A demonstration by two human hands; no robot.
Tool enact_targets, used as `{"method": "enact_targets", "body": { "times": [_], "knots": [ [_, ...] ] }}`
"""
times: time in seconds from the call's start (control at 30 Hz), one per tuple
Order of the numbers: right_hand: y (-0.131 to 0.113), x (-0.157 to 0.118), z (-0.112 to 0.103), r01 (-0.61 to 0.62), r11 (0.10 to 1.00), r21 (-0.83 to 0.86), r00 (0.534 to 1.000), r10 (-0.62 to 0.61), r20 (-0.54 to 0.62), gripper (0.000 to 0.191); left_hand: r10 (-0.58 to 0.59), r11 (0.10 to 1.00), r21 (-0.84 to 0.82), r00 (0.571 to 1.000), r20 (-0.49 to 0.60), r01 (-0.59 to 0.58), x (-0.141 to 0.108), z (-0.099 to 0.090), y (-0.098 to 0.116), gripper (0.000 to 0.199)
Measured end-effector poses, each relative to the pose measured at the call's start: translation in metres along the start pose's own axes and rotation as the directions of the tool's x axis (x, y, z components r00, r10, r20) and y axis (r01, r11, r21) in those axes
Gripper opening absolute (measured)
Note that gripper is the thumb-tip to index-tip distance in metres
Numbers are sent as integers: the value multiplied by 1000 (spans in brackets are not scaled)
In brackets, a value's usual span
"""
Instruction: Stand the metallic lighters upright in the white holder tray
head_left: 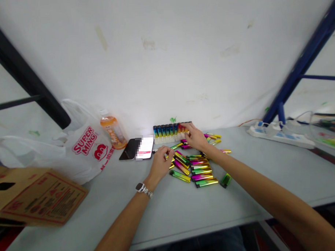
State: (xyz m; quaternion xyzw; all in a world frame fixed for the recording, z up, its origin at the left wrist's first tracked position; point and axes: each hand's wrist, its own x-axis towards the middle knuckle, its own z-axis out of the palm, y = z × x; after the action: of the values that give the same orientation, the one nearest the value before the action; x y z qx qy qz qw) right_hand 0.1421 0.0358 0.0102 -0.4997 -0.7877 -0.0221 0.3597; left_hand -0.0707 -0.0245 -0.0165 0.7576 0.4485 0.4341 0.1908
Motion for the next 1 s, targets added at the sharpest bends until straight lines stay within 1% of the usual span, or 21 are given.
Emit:
{"method": "enact_targets", "body": {
  "times": [0.07, 0.13, 0.23, 0.33, 0.47, 0.6, 0.7, 0.83, 0.9, 1.0],
  "knots": [
    [9, -11, -14, -18, 1000, 12, 1000, 18, 11, 43, 3, 1000, 7, 1000, -1, -3, 1, 0, 3, 29],
    [21, -25, -27, -56, 998, -5, 998, 57, 41, 38, 15, 1000, 21, 1000, 4, -15, 4, 2, 7, 26],
    [39, -46, -44, -138, 990, -43, 986, 141, 89, 31, 70, 995, 61, 996, 64, -74, 11, 9, 15, 20],
    [50, -66, -58, -186, 978, -90, 968, 198, 152, 25, 146, 982, 93, 974, 173, -164, 21, 24, 24, 16],
    [54, -84, -77, -151, 978, -142, 946, 184, 265, 19, 203, 967, 97, 941, 270, -237, 37, 49, 38, 11],
    [52, -90, -94, -121, 967, -226, 898, 203, 390, 17, 246, 948, 112, 911, 332, -297, 51, 72, 53, 9],
    [53, -87, -100, -79, 959, -274, 871, 200, 448, 20, 266, 935, 137, 902, 341, -327, 56, 87, 58, 9],
    [54, -79, -97, -28, 948, -317, 853, 188, 487, 19, 272, 937, 132, 912, 307, -324, 56, 101, 54, 10],
    [53, -75, -93, -13, 946, -323, 845, 182, 502, 15, 267, 944, 122, 926, 265, -307, 54, 101, 50, 10],
    [49, -71, -91, -3, 947, -322, 847, 174, 503, 7, 237, 960, 103, 950, 203, -261, 50, 95, 45, 10]
  ]
}}
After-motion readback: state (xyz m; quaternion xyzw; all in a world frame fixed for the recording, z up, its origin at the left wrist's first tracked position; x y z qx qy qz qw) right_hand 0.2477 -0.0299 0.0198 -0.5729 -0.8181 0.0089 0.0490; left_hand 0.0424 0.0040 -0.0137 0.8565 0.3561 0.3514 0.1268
